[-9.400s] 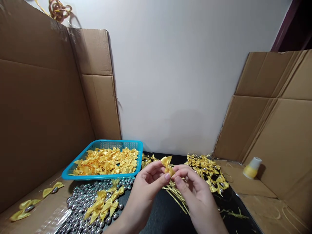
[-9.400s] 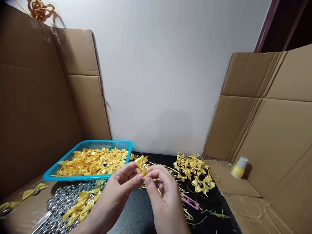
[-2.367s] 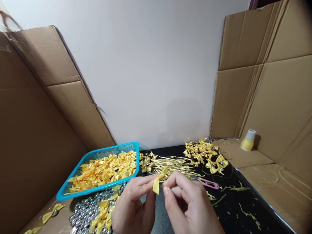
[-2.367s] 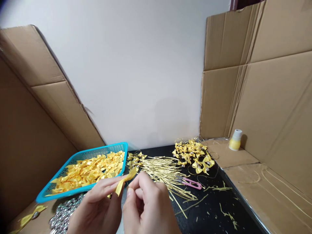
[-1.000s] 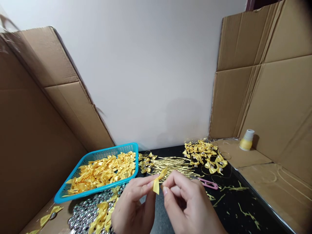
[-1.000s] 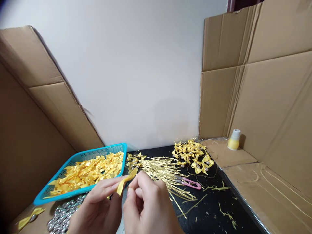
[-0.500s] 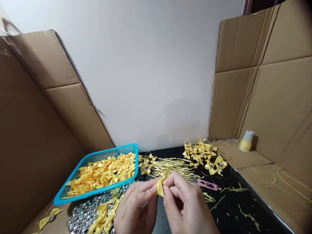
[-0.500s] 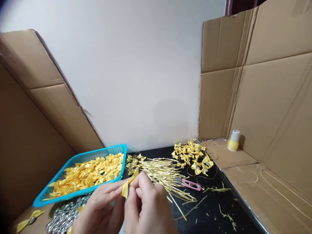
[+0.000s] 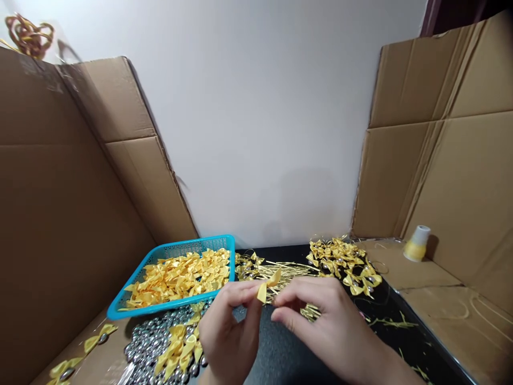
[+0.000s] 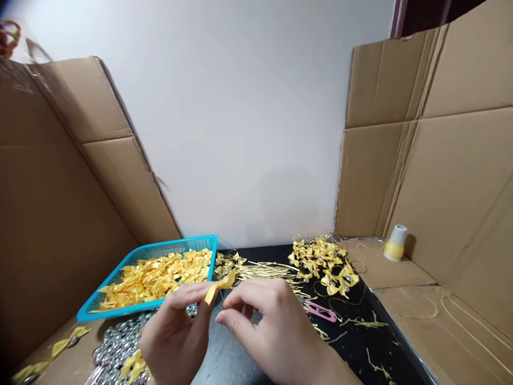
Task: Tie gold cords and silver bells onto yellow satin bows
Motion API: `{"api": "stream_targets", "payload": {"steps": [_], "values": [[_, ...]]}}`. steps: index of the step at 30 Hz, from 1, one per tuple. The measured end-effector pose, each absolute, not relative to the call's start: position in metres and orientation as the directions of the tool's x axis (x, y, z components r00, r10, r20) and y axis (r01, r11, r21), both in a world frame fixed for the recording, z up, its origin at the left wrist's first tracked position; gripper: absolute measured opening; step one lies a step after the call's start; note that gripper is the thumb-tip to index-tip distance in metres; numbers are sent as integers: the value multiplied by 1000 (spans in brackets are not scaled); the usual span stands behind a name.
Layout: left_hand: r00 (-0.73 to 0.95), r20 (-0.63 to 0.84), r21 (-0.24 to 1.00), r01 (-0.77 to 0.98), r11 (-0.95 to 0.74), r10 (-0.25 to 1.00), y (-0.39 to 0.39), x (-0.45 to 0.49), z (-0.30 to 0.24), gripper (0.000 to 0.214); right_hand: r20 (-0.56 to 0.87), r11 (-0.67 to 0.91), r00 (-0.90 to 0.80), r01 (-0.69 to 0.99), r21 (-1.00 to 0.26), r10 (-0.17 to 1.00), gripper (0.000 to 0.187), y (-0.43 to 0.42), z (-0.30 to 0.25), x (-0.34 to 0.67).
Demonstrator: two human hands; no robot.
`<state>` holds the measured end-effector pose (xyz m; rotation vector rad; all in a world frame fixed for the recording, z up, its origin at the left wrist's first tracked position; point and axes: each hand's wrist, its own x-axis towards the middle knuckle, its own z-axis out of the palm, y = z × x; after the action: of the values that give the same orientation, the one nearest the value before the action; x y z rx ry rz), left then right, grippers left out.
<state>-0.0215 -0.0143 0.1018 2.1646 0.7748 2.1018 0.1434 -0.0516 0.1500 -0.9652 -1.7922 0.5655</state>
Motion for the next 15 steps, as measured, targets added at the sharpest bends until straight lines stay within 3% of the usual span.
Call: {"api": "stream_targets", "payload": {"steps": [4, 7, 9, 13, 15], "values": [[53, 928, 340, 279, -898, 368, -16, -22, 100, 26, 475, 461, -73, 409, -788, 877, 19, -45, 148, 146], [90, 925, 339, 243, -909, 369, -16, -21, 99, 28, 402, 366, -3, 420, -830, 916, 18, -42, 148, 146], [116, 924, 333, 229, -915, 365, -16, -21, 99, 29, 370, 352, -36, 406, -843, 928, 19, -42, 150, 148], [134, 914, 352, 210, -912, 383, -14, -19, 99, 27, 331, 358, -138, 361, -861, 934, 50, -41, 155, 156], [139, 895, 393, 199, -898, 423, -13, -19, 102, 23, 311, 353, -180, 301, -886, 933, 41, -39, 156, 161]]}}
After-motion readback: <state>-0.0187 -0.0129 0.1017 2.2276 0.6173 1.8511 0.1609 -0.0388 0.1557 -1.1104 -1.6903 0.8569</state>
